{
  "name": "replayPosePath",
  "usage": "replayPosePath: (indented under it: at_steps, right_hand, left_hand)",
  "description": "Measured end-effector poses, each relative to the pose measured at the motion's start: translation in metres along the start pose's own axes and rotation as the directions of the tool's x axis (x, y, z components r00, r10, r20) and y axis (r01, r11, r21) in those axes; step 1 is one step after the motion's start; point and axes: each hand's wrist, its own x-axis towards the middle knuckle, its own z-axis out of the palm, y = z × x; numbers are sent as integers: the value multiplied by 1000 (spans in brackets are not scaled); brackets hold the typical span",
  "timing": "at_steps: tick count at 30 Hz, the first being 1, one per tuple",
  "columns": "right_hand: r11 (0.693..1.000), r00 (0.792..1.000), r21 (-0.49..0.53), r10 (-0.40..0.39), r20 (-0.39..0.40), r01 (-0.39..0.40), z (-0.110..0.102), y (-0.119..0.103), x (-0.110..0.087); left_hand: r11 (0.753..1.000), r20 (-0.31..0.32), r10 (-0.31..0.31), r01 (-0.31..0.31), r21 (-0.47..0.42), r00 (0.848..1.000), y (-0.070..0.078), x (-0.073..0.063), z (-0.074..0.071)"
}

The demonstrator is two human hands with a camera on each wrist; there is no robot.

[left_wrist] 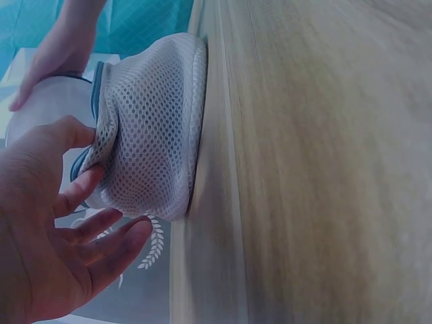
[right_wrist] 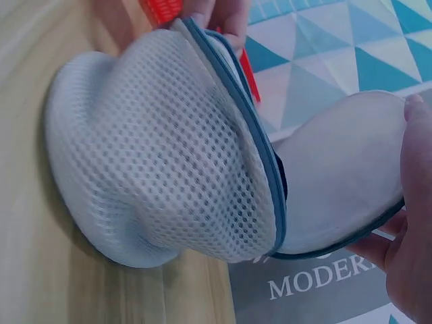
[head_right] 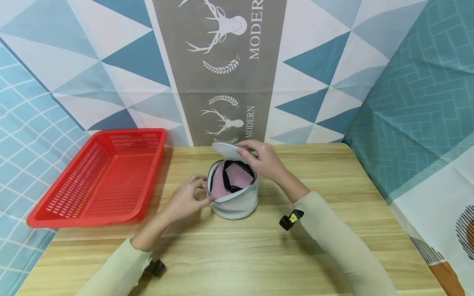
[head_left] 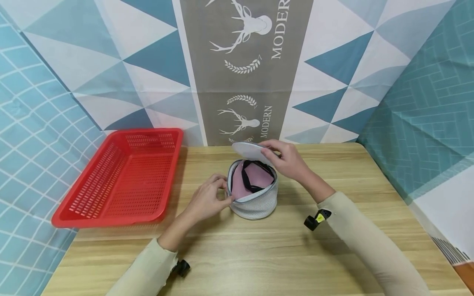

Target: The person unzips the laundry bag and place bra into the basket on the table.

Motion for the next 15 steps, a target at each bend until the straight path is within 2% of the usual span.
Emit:
replayPosePath:
  at_steps: [7,11,15]
  right_hand:
    - [994,990,17,108,-89,-107,3,10,11]
    - [992,983,40,122,-139,-118,5,19,15]
    - [991,983,81,118,-140,-108,8,26,16]
  left_hand:
    - [1000,0,-6,6,3,1000,-1,0,0]
    - [1000,2,-4,4,5,1000,-1,0,0]
    - [1000,5,-6,6,3,1000,-1,-1,0]
